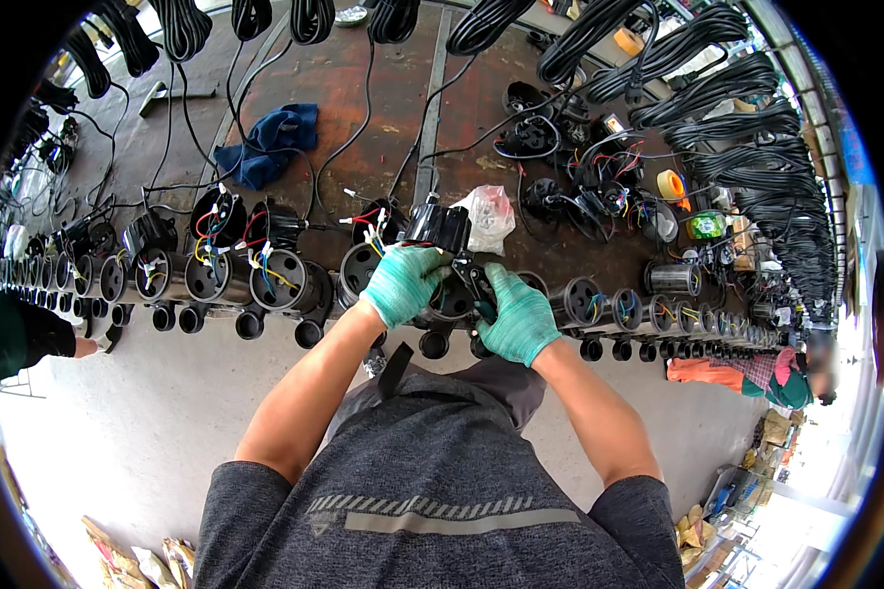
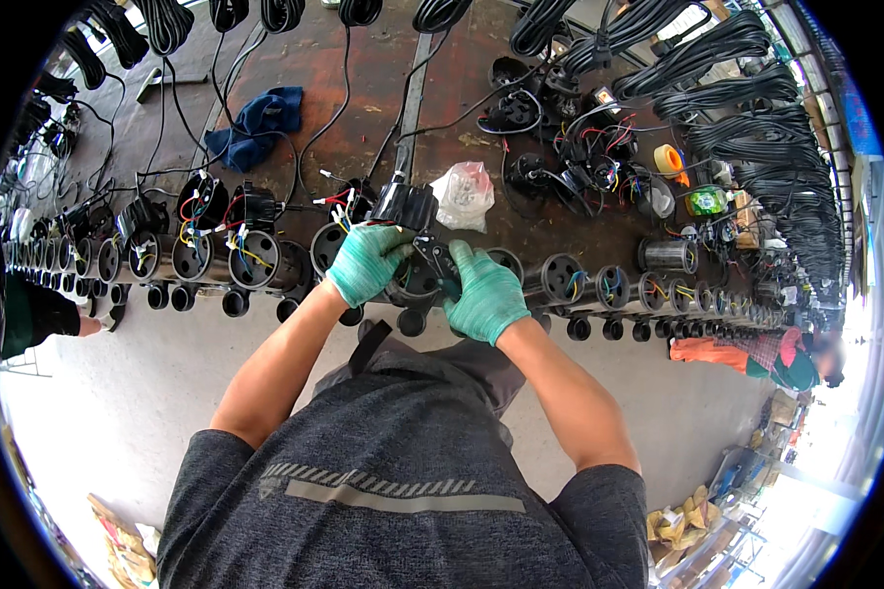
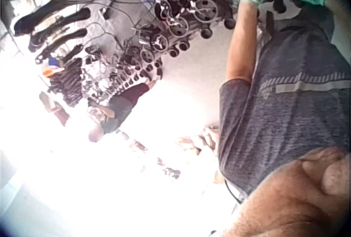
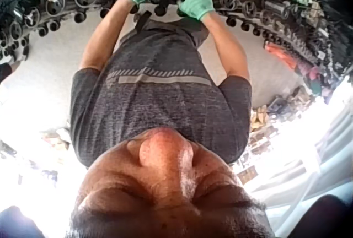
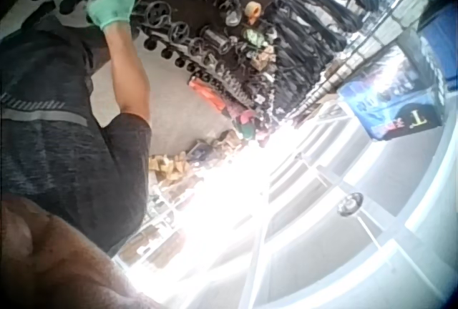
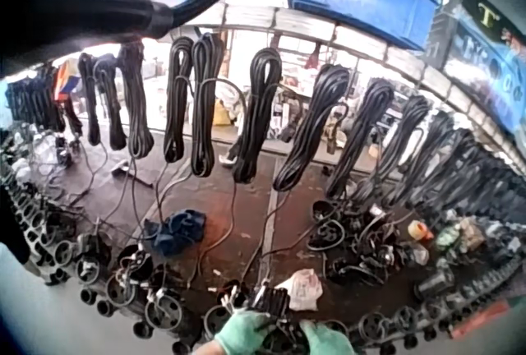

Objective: The person assembles cylindrical electrical components at a workbench, inserting and securing wires into the units using both hands. They repeatedly pick up components, route wires, and place the assembled units into a row of holders along the bench.

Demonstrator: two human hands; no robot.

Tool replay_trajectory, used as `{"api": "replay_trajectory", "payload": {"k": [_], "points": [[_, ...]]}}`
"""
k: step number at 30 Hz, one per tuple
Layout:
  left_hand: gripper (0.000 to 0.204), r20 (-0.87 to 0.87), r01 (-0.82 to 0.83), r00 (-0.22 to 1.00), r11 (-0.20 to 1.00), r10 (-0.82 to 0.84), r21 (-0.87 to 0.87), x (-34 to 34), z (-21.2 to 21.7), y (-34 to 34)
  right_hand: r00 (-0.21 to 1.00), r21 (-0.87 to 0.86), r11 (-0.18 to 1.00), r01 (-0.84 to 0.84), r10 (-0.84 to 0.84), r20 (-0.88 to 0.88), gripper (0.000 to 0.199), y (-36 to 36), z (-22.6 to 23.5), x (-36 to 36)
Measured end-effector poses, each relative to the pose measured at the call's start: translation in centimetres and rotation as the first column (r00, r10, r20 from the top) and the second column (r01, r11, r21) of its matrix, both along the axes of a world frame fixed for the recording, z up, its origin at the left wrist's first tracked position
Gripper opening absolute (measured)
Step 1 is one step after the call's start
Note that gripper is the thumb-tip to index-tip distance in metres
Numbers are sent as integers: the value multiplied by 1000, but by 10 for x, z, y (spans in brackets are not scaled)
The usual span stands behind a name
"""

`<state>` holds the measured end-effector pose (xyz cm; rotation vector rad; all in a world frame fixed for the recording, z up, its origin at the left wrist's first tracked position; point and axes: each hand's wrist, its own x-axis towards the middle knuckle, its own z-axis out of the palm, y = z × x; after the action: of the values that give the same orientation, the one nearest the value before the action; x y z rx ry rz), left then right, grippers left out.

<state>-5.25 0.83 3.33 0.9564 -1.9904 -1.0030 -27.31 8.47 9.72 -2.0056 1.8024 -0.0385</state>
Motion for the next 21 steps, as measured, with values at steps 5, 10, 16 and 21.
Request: {"api": "replay_trajectory", "payload": {"k": [5,10,16,21], "points": [[21,24,-10,1000,1000,10,11,-1,-2,2,999,69,998,-12,15,-41,77,-7,5,1],[20,-10,-30,999,999,31,22,-5,1,1,996,-44,996,-82,83,19,88,-4,14,-6],[16,20,-80,997,997,80,4,-6,-2,2,988,-20,999,47,-49,-145,99,5,68,-17],[13,14,-49,999,999,49,17,-9,11,4,892,-217,946,240,-303,-335,94,22,23,-109]]}}
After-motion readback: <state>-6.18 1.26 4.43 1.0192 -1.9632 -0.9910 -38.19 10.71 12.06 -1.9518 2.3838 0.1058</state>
